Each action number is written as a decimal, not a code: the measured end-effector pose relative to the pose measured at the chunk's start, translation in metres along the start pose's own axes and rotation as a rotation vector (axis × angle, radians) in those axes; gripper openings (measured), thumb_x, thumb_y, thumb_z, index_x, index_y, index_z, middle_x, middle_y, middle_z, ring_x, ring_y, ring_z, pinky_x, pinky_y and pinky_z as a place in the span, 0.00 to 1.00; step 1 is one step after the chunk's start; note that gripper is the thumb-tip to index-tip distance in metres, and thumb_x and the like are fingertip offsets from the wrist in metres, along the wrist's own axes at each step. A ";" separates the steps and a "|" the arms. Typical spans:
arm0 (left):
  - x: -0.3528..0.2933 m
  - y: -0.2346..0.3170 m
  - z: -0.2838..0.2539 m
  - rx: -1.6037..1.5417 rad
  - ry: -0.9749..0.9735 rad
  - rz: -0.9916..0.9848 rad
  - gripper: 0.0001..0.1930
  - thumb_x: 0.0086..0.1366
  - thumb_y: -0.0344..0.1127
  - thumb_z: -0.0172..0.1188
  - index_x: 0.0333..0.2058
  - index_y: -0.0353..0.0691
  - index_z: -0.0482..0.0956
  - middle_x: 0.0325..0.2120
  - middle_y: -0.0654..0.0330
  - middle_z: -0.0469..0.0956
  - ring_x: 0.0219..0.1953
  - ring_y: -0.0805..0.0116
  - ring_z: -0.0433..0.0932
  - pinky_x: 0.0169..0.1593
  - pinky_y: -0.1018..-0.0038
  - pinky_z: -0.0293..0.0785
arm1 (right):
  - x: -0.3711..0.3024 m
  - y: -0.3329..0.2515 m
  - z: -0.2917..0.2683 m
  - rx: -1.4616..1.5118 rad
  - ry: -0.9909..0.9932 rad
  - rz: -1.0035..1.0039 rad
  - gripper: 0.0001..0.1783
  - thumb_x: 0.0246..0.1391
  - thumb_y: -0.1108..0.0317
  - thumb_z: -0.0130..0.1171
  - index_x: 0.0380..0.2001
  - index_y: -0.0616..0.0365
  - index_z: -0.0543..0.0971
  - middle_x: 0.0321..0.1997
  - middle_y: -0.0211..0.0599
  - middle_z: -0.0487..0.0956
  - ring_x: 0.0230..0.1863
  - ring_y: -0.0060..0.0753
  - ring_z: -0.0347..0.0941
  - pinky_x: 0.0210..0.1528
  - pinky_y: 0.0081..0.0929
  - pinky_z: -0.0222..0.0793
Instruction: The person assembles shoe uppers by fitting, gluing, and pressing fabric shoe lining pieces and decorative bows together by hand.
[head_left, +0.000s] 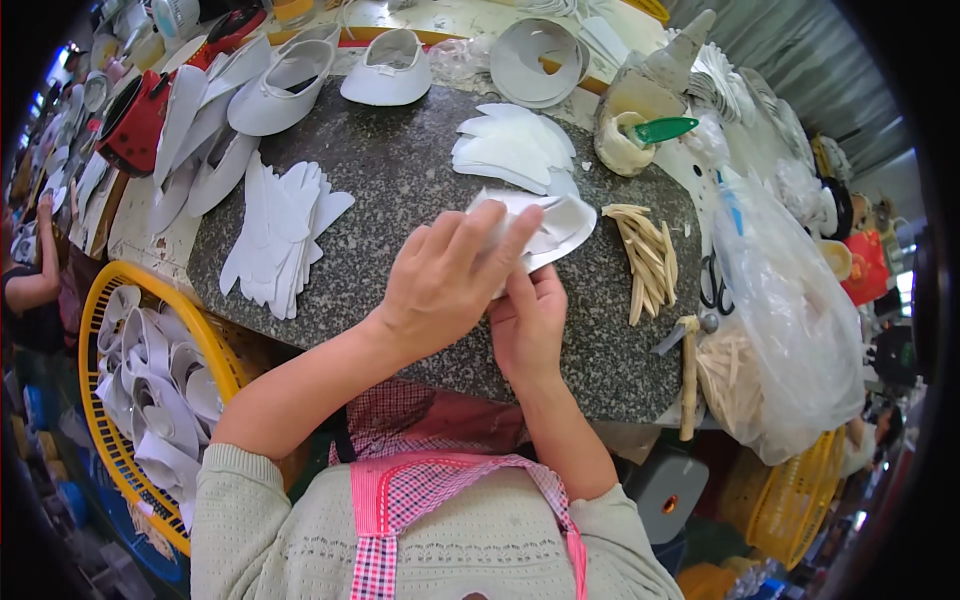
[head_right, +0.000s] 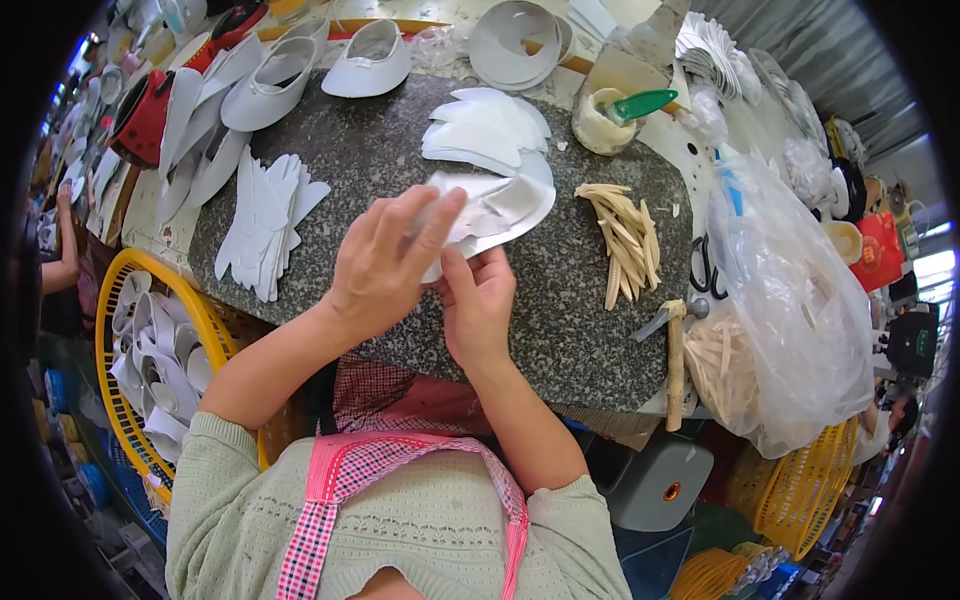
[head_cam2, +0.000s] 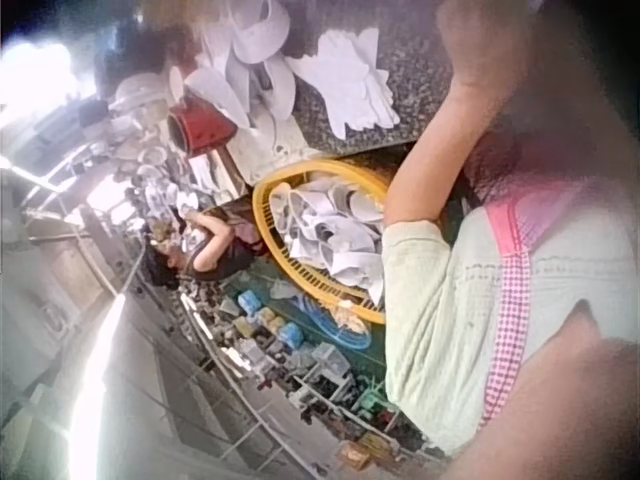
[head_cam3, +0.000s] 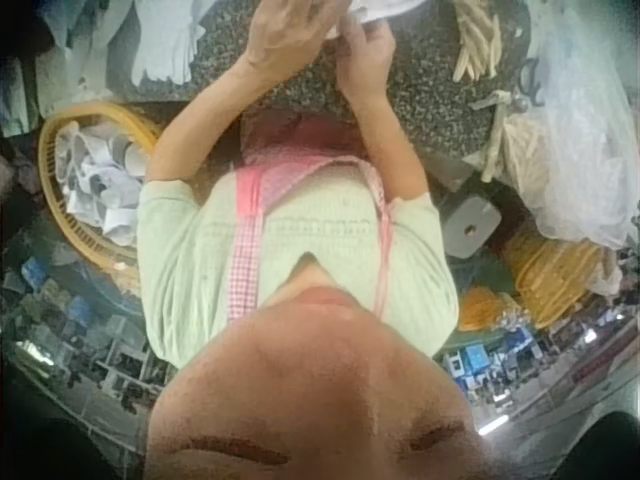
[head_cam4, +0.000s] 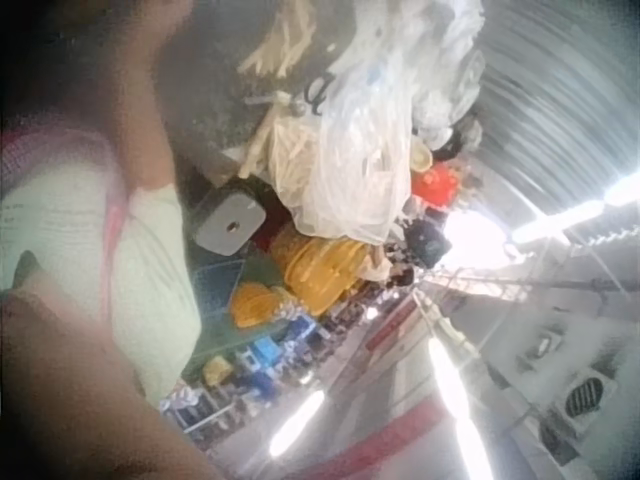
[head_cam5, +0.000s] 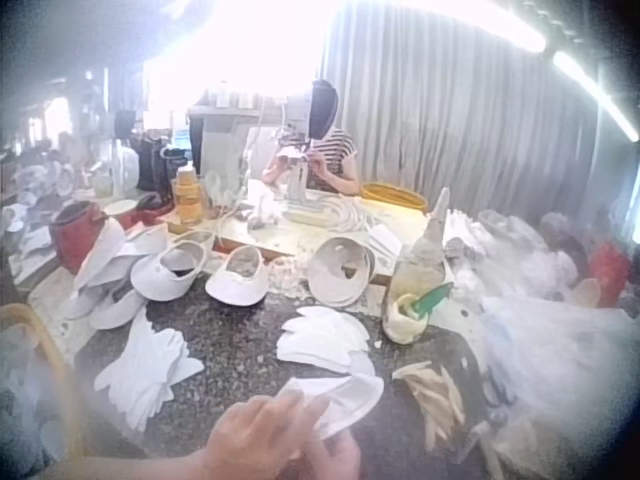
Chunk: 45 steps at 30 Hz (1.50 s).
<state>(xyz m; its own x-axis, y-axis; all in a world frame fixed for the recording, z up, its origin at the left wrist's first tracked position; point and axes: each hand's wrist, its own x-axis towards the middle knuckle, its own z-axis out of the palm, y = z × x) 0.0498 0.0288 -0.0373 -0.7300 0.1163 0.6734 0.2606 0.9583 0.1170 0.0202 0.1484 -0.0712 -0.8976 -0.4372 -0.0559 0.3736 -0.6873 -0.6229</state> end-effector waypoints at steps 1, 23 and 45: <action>0.001 -0.003 0.000 -0.036 -0.062 -0.029 0.36 0.44 0.28 0.60 0.56 0.38 0.64 0.43 0.54 0.68 0.39 0.58 0.71 0.43 0.68 0.70 | 0.004 -0.001 -0.003 -0.091 0.032 -0.080 0.17 0.56 0.72 0.51 0.48 0.66 0.67 0.44 0.38 0.73 0.43 0.26 0.72 0.43 0.23 0.70; 0.023 -0.020 0.002 -0.966 0.128 -0.407 0.20 0.55 0.42 0.61 0.44 0.38 0.73 0.45 0.54 0.68 0.44 0.64 0.69 0.47 0.74 0.66 | 0.006 -0.039 -0.028 -0.175 -0.081 -0.016 0.17 0.51 0.75 0.55 0.45 0.68 0.69 0.42 0.42 0.76 0.41 0.30 0.75 0.46 0.27 0.71; 0.017 0.003 0.001 -0.400 0.133 -0.008 0.19 0.48 0.44 0.66 0.36 0.42 0.76 0.37 0.62 0.75 0.42 0.63 0.72 0.45 0.69 0.67 | 0.005 -0.041 -0.040 -0.556 -0.092 -0.377 0.10 0.51 0.74 0.58 0.35 0.65 0.71 0.34 0.35 0.76 0.35 0.20 0.71 0.40 0.19 0.67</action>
<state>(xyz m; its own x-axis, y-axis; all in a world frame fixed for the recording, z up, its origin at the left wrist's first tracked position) 0.0374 0.0335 -0.0264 -0.6520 0.0492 0.7566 0.4987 0.7795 0.3790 -0.0089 0.1977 -0.0769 -0.9100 -0.2906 0.2957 -0.1594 -0.4133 -0.8966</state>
